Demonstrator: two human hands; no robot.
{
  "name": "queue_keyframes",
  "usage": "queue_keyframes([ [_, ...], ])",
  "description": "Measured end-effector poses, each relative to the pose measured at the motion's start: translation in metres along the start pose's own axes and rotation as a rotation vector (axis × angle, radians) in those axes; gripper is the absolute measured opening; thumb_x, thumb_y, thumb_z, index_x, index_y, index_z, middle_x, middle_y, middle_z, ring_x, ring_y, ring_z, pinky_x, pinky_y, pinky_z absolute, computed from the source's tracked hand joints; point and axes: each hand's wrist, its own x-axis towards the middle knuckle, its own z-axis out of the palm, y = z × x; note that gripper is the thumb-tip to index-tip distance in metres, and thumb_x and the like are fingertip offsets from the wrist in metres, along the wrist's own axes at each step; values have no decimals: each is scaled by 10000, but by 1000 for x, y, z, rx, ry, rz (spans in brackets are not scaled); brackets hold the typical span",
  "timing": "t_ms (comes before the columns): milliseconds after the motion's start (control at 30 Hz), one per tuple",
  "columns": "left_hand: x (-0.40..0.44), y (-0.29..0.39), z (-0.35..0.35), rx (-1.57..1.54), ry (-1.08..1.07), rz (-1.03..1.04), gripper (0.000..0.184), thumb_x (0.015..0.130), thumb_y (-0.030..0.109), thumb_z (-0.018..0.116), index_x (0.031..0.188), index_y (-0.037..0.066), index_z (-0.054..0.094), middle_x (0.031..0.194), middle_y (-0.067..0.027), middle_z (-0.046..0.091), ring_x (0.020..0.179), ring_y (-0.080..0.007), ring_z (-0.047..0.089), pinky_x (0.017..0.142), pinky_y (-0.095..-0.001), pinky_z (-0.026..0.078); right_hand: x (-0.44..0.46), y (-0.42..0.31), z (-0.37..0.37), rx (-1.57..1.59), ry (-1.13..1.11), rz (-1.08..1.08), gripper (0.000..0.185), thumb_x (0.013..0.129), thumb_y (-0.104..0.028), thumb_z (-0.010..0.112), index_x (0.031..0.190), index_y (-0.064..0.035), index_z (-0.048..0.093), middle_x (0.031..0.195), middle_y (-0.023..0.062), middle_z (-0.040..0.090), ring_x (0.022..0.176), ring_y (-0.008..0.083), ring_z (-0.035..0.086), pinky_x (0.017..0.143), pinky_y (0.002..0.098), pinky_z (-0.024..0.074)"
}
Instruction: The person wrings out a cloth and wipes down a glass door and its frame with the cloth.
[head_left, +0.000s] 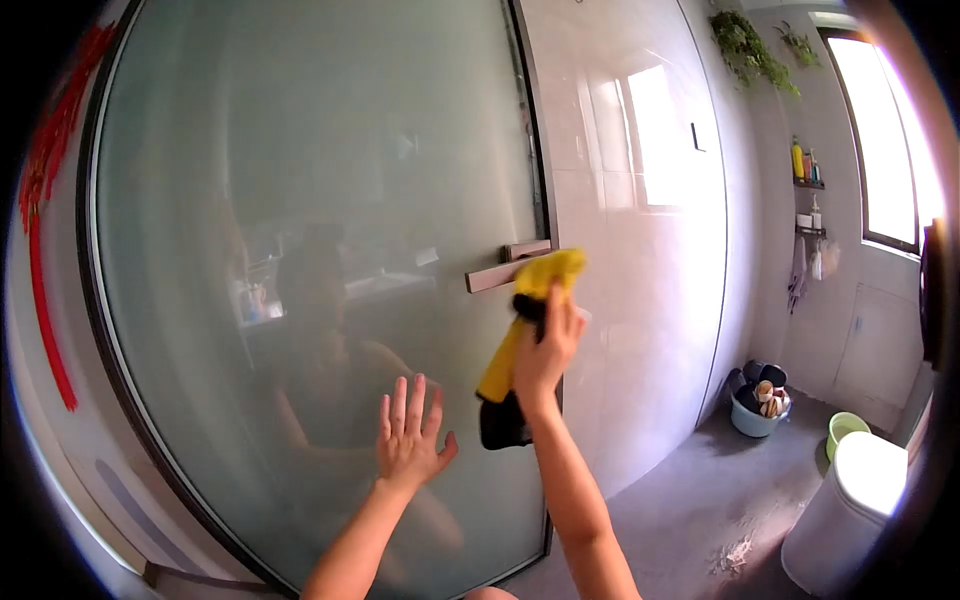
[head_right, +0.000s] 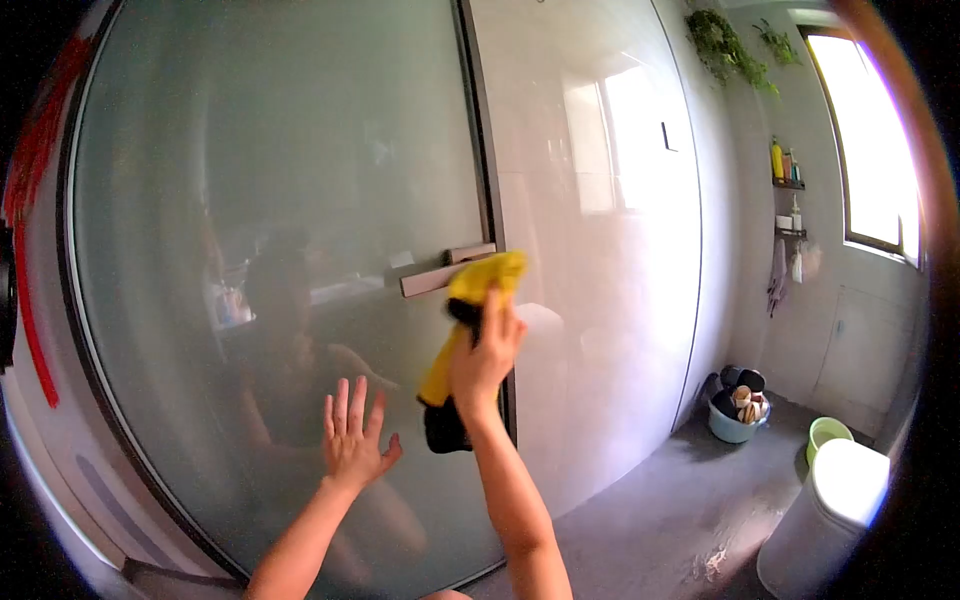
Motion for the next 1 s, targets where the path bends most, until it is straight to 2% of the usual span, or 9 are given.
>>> queue_keyframes([
  [67, 2, 1, 0, 34, -2, 8, 747, 781, 369, 659, 1447, 123, 428, 1577, -143, 289, 1460, -366, 255, 1153, -548, 276, 18, 24, 10, -44, 69, 218, 565, 775, 47, 622, 1330, -26, 544, 1338, 198, 531, 1157, 411, 489, 992, 476, 418],
  [267, 2, 3, 1, 44, 25, -1, 784, 760, 397, 668, 1451, 123, 418, 1571, -147, 307, 1457, -365, 269, 1158, -542, 266, 10, 8, 18, -335, -24, -62, 429, 692, 22, 672, 1111, -66, 651, 1241, 111, 573, 1042, 348, 548, 821, 418, 528],
  [367, 4, 4, -2, 35, 11, -7, 790, 757, 399, 668, 1453, 124, 416, 1567, -149, 317, 1455, -366, 276, 1161, -537, 262, 3, 13, 11, -262, -72, -216, 477, 682, 36, 669, 1142, -91, 662, 1190, 107, 577, 1041, 342, 547, 822, 411, 527],
  [500, 1, 2, 0, 95, -29, 4, 785, 762, 406, 655, 1454, 123, 417, 1573, -153, 303, 1459, -370, 264, 1163, -535, 258, 19, 12, 5, -286, -57, 98, 416, 745, -4, 690, 1151, -87, 655, 1184, 129, 556, 1111, 346, 533, 830, 431, 533],
  [600, 1, 2, 1, 95, 0, 14, 788, 770, 419, 646, 1464, 127, 410, 1577, -159, 290, 1462, -371, 253, 1167, -531, 251, 16, -13, 32, -336, 25, 133, 377, 741, -21, 694, 1112, -70, 652, 1156, 135, 554, 1115, 350, 537, 820, 432, 541],
  [667, 0, 3, 2, 94, -16, 8, 788, 773, 423, 644, 1465, 127, 412, 1579, -163, 282, 1463, -374, 250, 1166, -534, 250, 8, -28, 27, -262, -19, 89, 371, 706, -22, 699, 1072, -70, 658, 1128, 125, 563, 1072, 343, 552, 802, 428, 541],
  [800, -2, 1, 0, 80, -72, 23, 787, 803, 402, 650, 1476, 92, 388, 1581, -200, 221, 1471, -425, 180, 1173, -580, 189, -19, -43, -6, 12, -341, -330, 540, 624, -9, 702, 1153, -110, 666, 1142, 115, 587, 1036, 322, 563, 822, 411, 530],
  [867, -1, 3, -4, 100, -98, 25, 791, 804, 402, 649, 1481, 93, 382, 1583, -199, 218, 1472, -424, 175, 1176, -576, 181, -25, -39, -22, 104, -383, -286, 586, 660, 12, 693, 1229, -116, 634, 1187, 124, 573, 1077, 337, 559, 858, 419, 523],
  [1000, -2, 1, 1, 67, -93, 28, 805, 809, 401, 646, 1494, 94, 356, 1582, -201, 230, 1473, -418, 180, 1184, -566, 162, -5, 4, -28, 17, -79, 216, 530, 794, 23, 649, 1310, -70, 568, 1266, 202, 521, 1157, 396, 530, 944, 439, 476],
])
